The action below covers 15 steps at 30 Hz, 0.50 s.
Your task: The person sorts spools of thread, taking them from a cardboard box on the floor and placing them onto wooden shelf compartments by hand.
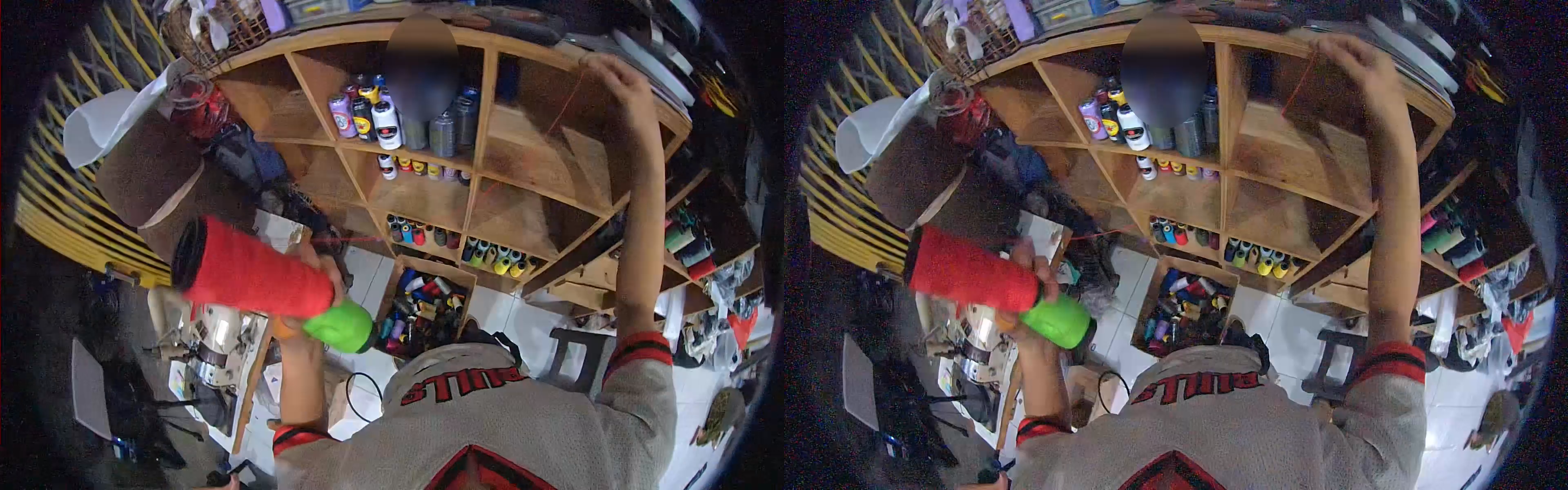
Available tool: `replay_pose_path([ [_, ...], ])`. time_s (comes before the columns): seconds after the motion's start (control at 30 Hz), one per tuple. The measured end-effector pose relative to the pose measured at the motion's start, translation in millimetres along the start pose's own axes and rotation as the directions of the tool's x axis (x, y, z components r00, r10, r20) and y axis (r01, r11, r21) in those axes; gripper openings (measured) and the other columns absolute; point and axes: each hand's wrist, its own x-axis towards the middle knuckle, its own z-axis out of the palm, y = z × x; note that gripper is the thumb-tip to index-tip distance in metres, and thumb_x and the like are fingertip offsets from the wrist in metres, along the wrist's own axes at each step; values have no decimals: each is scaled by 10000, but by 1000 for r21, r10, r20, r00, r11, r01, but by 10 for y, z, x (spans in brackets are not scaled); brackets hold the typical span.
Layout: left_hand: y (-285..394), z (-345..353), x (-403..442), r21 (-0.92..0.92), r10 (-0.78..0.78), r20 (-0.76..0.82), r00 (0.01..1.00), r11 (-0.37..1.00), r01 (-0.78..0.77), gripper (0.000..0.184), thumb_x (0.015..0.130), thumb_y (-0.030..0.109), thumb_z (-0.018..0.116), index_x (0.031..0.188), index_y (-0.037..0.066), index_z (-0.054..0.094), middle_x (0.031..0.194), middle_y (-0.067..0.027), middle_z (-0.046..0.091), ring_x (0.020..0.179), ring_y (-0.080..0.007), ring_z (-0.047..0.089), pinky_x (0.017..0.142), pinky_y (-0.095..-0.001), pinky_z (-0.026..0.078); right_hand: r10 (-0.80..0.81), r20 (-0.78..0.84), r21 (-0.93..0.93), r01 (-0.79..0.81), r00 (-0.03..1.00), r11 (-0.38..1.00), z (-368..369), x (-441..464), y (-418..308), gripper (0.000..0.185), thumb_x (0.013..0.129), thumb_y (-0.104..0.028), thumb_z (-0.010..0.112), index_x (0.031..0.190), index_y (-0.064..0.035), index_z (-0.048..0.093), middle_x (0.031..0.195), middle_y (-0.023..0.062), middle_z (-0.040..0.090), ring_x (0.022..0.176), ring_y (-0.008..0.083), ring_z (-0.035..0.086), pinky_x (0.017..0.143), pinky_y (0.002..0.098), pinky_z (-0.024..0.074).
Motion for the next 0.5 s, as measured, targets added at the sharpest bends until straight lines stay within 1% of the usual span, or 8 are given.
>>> replay_pose_path([
  [0.07,20,21,77,55,61,-212,975,997,-50,568,698,316,755,1080,32,445,928,-138,558,699,-240,583,544,-293,501,-133,384,-86,179,914,980,12,-190,48,236,842,-199,599,961,-1,649,887,34,646,797,121,567,728,241,445],
  [0.1,37,37,126,77,38,-254,966,997,-19,536,718,260,730,1115,47,439,942,-158,569,712,-246,592,546,-300,505,127,551,-304,57,825,951,4,-247,-52,220,839,-189,593,953,-9,649,859,39,648,807,127,578,729,267,467],
  [0.13,43,43,169,96,16,-299,954,995,13,512,739,204,706,1150,61,434,957,-178,580,725,-252,601,548,-307,509,85,746,-223,128,660,966,61,-289,-7,247,839,-222,607,980,-26,656,896,64,659,839,138,589,744,291,481],
  [0.17,17,24,215,71,-24,-299,954,996,48,484,751,167,688,1153,70,437,937,-180,589,713,-254,607,556,-315,516,157,793,-271,109,589,956,147,-395,-23,299,827,-254,629,1034,-40,652,978,101,663,889,178,609,782,315,480],
  [0.27,-65,-50,282,43,-137,-322,937,986,159,416,769,94,657,1135,72,460,867,-146,606,636,-236,612,567,-320,533,150,627,-441,190,764,877,618,-797,-10,387,818,-254,645,1127,-25,598,1078,135,639,956,258,618,842,340,472],
  [0.3,-99,-37,295,31,-139,-347,927,987,160,405,768,76,660,1124,70,467,882,-139,600,639,-228,610,567,-321,534,-27,627,-312,282,778,907,778,-904,181,422,806,-276,663,1133,-19,590,1036,130,650,916,252,626,828,341,477],
  [0.4,-266,41,298,7,-108,-408,907,993,122,399,767,30,663,1117,64,473,925,-120,580,657,-209,603,573,-320,536,111,725,-15,-146,680,989,1241,-1346,-229,526,749,-293,725,1178,-36,562,1083,112,624,915,185,606,765,308,492],
  [0.5,-398,143,288,13,-72,-449,891,996,87,417,769,4,665,1133,58,469,960,-103,557,690,-194,595,583,-317,534,-40,702,52,5,711,999,1671,-1671,-500,602,724,-371,738,1180,-24,552,1087,148,618,948,234,609,815,338,478],
])
